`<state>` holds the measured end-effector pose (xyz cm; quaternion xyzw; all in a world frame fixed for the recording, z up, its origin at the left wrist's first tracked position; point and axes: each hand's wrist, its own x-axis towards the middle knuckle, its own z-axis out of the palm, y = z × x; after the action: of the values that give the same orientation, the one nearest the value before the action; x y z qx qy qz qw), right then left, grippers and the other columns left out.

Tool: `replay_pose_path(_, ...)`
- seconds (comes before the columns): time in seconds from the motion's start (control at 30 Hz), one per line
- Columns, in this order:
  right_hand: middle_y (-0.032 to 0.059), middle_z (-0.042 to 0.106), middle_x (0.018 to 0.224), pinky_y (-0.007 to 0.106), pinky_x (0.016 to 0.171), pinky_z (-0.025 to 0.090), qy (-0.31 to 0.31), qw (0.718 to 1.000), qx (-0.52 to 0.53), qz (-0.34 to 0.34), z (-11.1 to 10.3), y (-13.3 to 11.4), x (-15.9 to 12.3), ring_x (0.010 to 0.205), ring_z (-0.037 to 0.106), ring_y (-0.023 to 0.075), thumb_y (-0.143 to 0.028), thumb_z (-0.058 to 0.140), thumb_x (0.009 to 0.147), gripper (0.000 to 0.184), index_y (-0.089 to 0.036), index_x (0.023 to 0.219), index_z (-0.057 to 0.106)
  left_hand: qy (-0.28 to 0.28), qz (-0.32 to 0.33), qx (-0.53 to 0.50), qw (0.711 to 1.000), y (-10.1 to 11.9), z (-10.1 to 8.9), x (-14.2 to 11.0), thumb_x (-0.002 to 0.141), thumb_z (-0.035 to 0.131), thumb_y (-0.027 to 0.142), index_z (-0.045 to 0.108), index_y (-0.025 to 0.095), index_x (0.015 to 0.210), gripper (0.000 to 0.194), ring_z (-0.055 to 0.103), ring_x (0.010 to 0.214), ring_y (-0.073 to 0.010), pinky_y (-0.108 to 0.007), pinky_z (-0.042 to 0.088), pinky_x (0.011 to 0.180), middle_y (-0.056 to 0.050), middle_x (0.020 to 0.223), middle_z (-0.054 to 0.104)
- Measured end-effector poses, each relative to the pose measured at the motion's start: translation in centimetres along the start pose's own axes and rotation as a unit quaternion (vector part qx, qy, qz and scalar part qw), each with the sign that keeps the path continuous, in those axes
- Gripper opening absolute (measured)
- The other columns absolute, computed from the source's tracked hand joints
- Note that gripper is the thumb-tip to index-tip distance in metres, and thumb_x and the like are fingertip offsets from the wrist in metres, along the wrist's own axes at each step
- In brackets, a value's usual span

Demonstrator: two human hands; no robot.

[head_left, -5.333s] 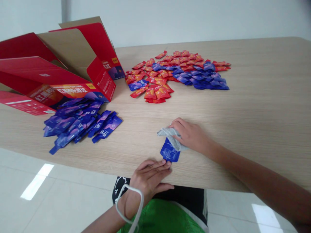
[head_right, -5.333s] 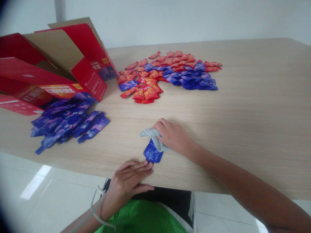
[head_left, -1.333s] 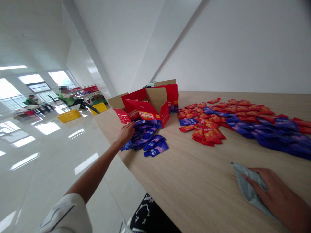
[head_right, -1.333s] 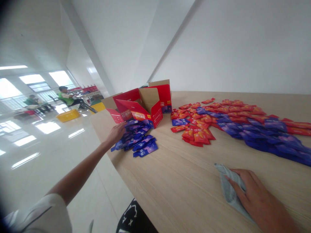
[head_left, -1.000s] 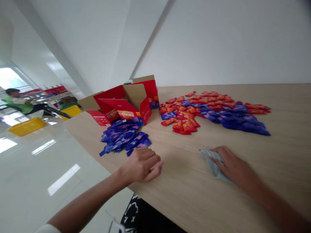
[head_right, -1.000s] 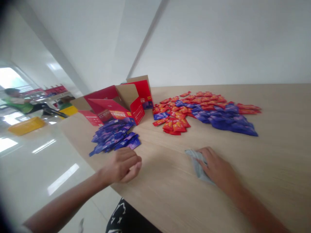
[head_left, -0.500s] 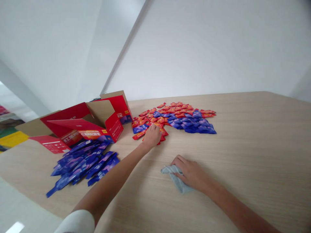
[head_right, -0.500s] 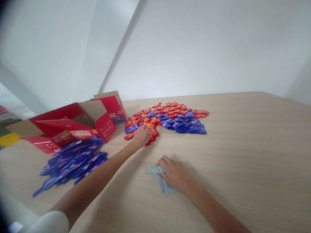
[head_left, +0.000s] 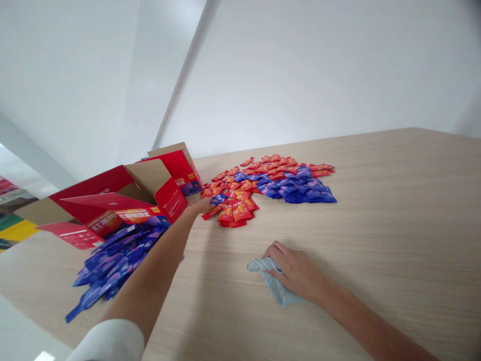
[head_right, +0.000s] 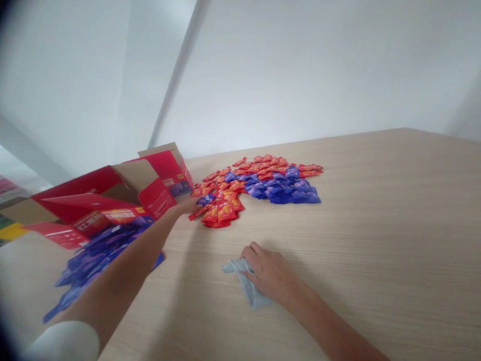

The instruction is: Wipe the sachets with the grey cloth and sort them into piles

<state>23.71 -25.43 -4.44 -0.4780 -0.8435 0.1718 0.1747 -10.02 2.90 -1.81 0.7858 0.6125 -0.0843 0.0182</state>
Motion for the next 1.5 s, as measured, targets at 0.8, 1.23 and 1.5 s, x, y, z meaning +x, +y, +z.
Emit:
replay_pose_path(0.8,0.0065,0.064,0.116,0.036,0.085,0.05,0.005,1.0,0.027,-0.004,0.0,0.4,0.0,0.103,0.066,0.0241,-0.039,0.053,0.102,0.021,-0.023,0.115,0.056,0.106,-0.042,-0.009,0.993,1.8,-5.7,-7.6,0.099,0.064,0.038,0.063,0.015,0.122,0.033,0.066,0.102,-0.0221,-0.041,0.058,0.087,-0.008,0.12,0.065)
replay_pose_path(1.23,0.0084,0.063,0.117,0.036,0.091,0.048,0.049,0.998,0.005,0.044,-0.9,4.6,0.2,0.105,0.064,0.023,-0.042,0.047,0.103,0.026,-0.023,0.117,0.057,0.21,0.293,-0.137,0.923,13.1,1.8,-32.4,0.103,0.042,0.012,0.057,0.024,0.135,0.037,0.065,0.099,-0.0197,-0.031,0.058,0.089,-0.008,0.113,0.066)
replay_pose_path(1.5,0.0088,0.063,0.119,0.037,0.093,0.048,0.042,0.998,-0.005,0.051,-1.2,4.4,0.1,0.107,0.063,0.0229,-0.042,0.046,0.103,0.027,-0.023,0.119,0.057,0.157,0.351,-0.131,0.914,14.9,5.5,-34.4,0.102,0.056,0.026,0.054,0.027,0.144,0.042,0.063,0.12,-0.024,-0.041,0.056,0.104,-0.009,0.131,0.066)
